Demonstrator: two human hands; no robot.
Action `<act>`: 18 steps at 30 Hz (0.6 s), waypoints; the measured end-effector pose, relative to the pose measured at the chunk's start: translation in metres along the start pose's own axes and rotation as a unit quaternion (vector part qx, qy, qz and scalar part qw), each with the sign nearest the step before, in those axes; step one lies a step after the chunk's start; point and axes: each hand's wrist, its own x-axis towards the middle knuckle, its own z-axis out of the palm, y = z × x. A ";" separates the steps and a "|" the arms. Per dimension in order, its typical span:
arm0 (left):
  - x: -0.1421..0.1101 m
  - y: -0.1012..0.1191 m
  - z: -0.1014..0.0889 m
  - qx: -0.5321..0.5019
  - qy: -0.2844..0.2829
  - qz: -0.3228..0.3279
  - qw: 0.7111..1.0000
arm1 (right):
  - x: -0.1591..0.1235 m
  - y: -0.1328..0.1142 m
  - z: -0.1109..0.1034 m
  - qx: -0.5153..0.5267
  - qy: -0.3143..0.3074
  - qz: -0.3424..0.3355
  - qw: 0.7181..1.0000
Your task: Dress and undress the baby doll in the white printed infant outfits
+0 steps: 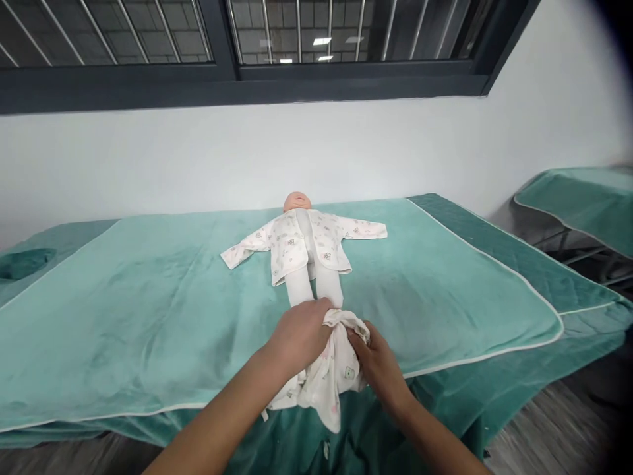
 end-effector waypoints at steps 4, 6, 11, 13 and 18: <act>-0.002 -0.002 0.000 -0.034 -0.010 0.000 0.999 | -0.004 -0.001 0.010 0.043 0.010 -0.007 0.999; -0.003 0.000 -0.002 -0.096 -0.015 0.013 0.995 | -0.005 -0.003 0.012 0.075 0.018 -0.005 0.997; 0.000 0.005 -0.011 -0.307 -0.044 -0.003 0.951 | 0.007 -0.015 0.014 0.171 0.019 -0.036 0.984; 0.005 0.005 -0.018 -0.382 -0.102 -0.012 0.918 | 0.018 -0.022 0.015 0.176 0.038 -0.059 0.982; 0.029 0.006 -0.040 -0.433 -0.190 -0.006 0.881 | 0.055 -0.030 0.020 0.168 0.112 -0.090 0.975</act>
